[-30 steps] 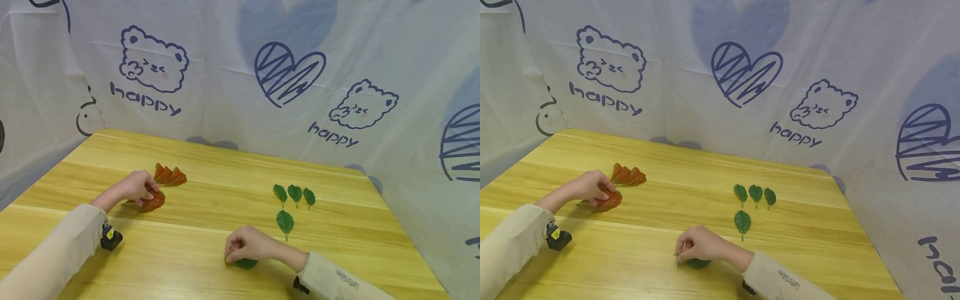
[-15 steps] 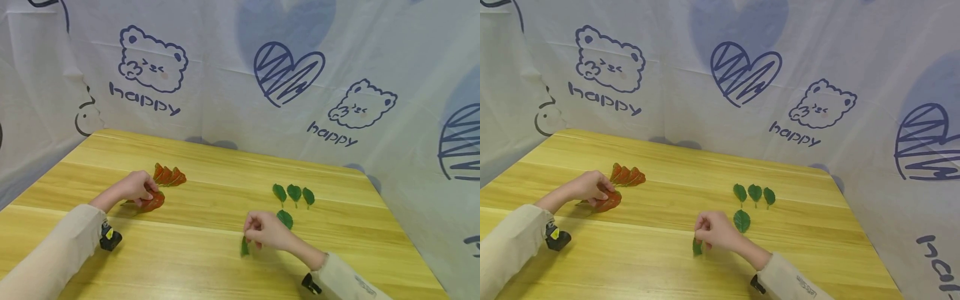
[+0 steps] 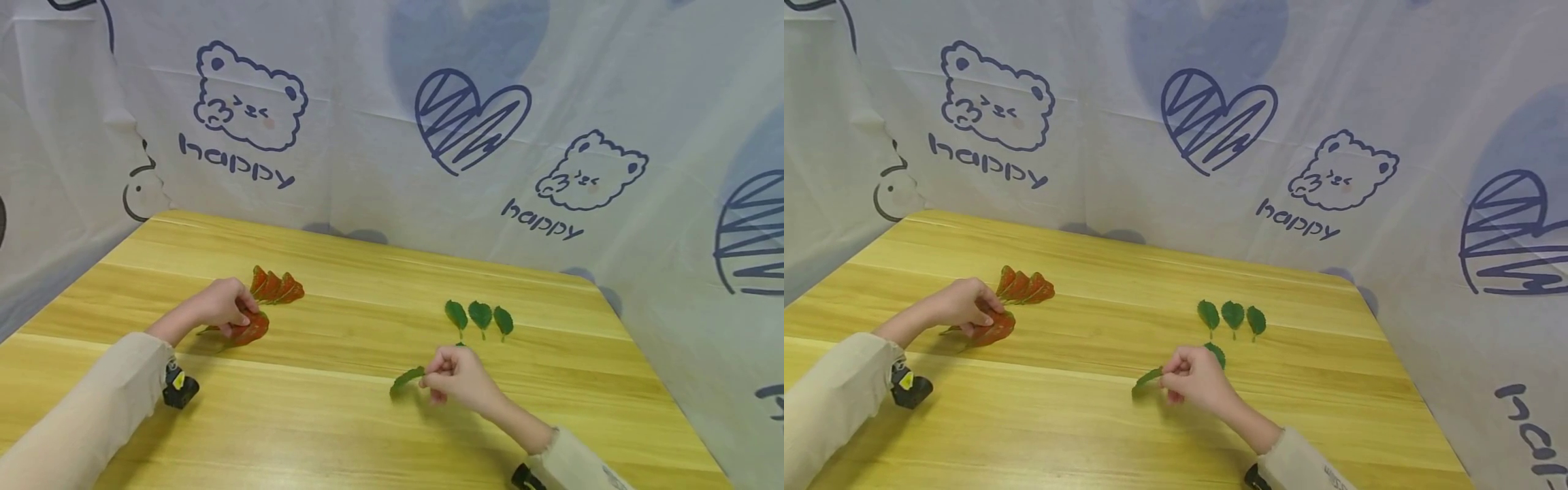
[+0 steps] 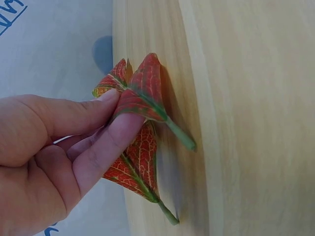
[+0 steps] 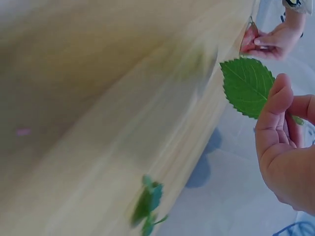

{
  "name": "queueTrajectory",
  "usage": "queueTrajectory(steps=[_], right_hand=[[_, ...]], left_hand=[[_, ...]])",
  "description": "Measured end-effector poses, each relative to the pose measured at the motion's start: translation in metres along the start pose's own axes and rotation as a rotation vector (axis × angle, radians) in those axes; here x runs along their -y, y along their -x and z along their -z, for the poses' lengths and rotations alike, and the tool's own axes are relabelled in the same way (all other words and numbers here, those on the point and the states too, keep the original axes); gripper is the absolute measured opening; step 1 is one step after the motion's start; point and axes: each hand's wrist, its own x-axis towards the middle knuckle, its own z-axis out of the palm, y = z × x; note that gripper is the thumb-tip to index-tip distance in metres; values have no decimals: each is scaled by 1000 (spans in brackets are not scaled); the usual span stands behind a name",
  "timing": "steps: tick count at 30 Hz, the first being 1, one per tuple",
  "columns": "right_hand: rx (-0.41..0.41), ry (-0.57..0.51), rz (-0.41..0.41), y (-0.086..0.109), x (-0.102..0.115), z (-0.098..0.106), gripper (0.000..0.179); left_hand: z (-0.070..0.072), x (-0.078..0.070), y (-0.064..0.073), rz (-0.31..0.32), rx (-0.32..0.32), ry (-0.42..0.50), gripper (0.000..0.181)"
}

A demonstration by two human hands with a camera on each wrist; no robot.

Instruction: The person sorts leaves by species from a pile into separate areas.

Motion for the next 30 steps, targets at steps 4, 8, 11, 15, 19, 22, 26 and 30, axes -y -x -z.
queueTrajectory(steps=[4,8,11,15,19,22,26,30], right_hand=[[-60,-107,-54,8,-7,9,13],[-119,-226,-101,18,-11,19,13],[-173,-339,-153,24,-13,25,5],[-254,-447,-187,31,-15,32,8],[-313,-467,-178,35,-29,41,8],[-350,-500,-179,36,-60,52,7],[-484,-570,-209,35,-98,65,19],[-621,-515,-212,36,-106,73,10]], left_hand=[[0,0,-1,-3,-2,8,23],[0,-1,0,-6,-1,4,23],[0,-2,1,-8,1,-4,23],[-1,-3,1,-12,2,-7,22],[-1,-5,2,-7,5,-3,22],[-2,-4,2,3,6,-2,22],[-2,-3,1,4,7,-3,22],[-2,-3,0,1,9,-1,23]])
